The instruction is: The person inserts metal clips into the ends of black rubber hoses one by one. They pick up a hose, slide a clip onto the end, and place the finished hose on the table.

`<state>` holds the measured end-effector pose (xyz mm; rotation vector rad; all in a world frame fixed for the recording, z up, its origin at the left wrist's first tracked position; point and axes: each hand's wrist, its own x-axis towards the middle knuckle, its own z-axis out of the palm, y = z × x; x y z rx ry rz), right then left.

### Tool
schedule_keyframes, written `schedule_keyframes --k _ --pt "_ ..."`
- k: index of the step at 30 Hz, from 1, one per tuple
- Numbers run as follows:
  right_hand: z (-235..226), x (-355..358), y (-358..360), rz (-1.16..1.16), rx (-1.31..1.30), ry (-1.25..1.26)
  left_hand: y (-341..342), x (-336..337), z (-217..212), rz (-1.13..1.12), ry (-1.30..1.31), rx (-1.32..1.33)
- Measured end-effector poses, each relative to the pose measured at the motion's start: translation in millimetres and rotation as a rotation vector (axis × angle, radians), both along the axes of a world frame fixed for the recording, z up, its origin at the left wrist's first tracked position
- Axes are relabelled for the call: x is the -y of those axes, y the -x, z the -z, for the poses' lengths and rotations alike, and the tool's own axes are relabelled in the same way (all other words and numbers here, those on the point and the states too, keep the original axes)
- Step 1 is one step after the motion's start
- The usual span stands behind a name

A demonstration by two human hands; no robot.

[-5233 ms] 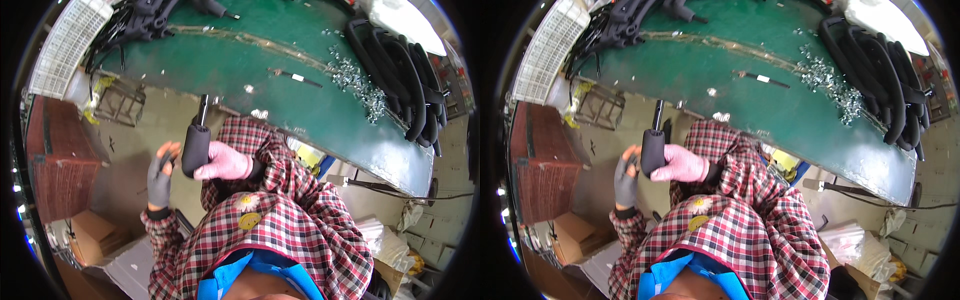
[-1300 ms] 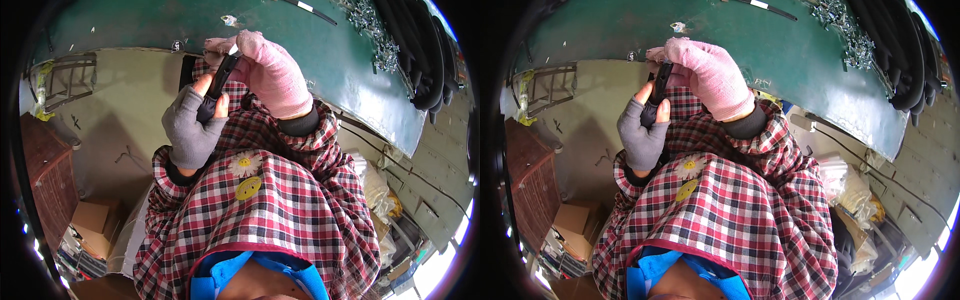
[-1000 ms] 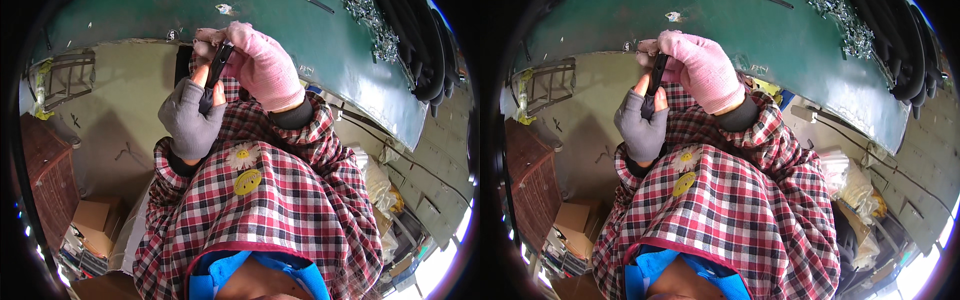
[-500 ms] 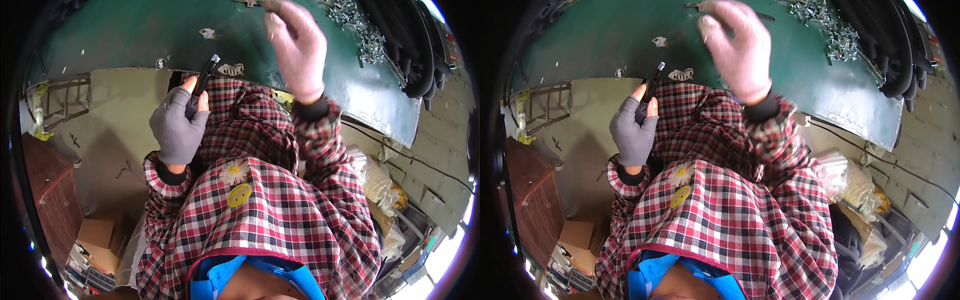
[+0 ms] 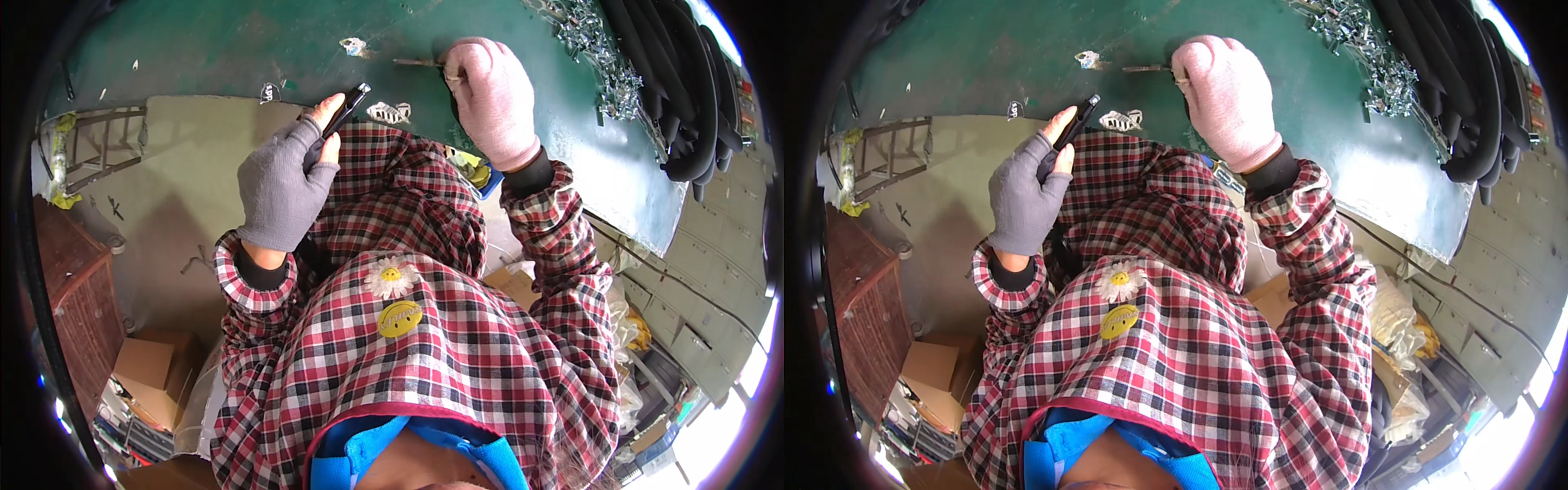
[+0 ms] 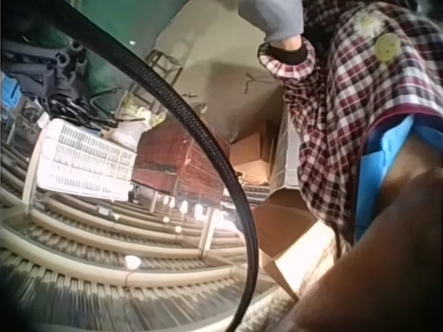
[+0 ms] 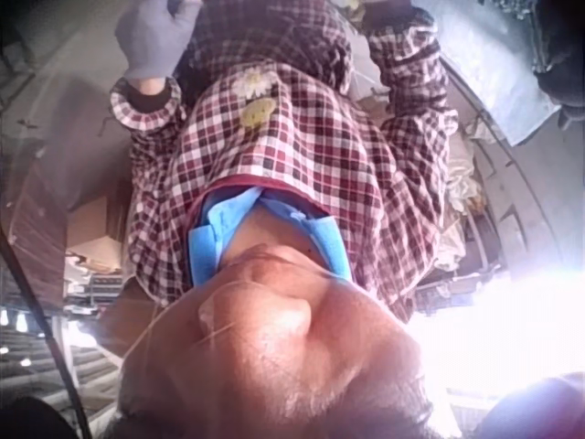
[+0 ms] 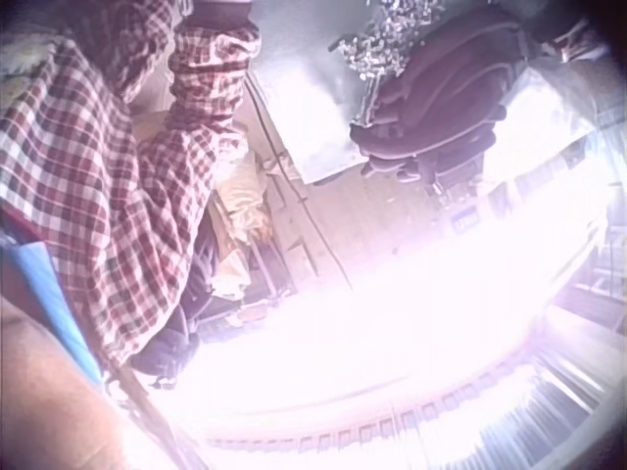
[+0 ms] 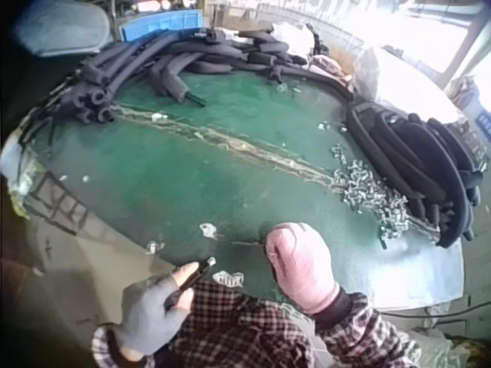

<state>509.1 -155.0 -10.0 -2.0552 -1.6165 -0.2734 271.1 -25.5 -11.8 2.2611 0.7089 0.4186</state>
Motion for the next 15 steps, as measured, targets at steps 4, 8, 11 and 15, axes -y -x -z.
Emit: schedule_keyframes --k 4,8,11,15 --pt "-13 -2 1 0.060 -0.297 -0.014 0 0 3 -0.024 -0.036 -0.019" --pt "-27 -2 -16 -0.206 -0.860 0.271 3 -1 -2 -0.008 0.005 -0.031" --pt "-39 -16 -16 -0.254 -0.746 0.421 3 -2 -5 -0.003 0.024 -0.036" --pt "-39 -23 -18 -0.335 -0.540 0.459 8 4 -14 0.016 0.010 -0.059"
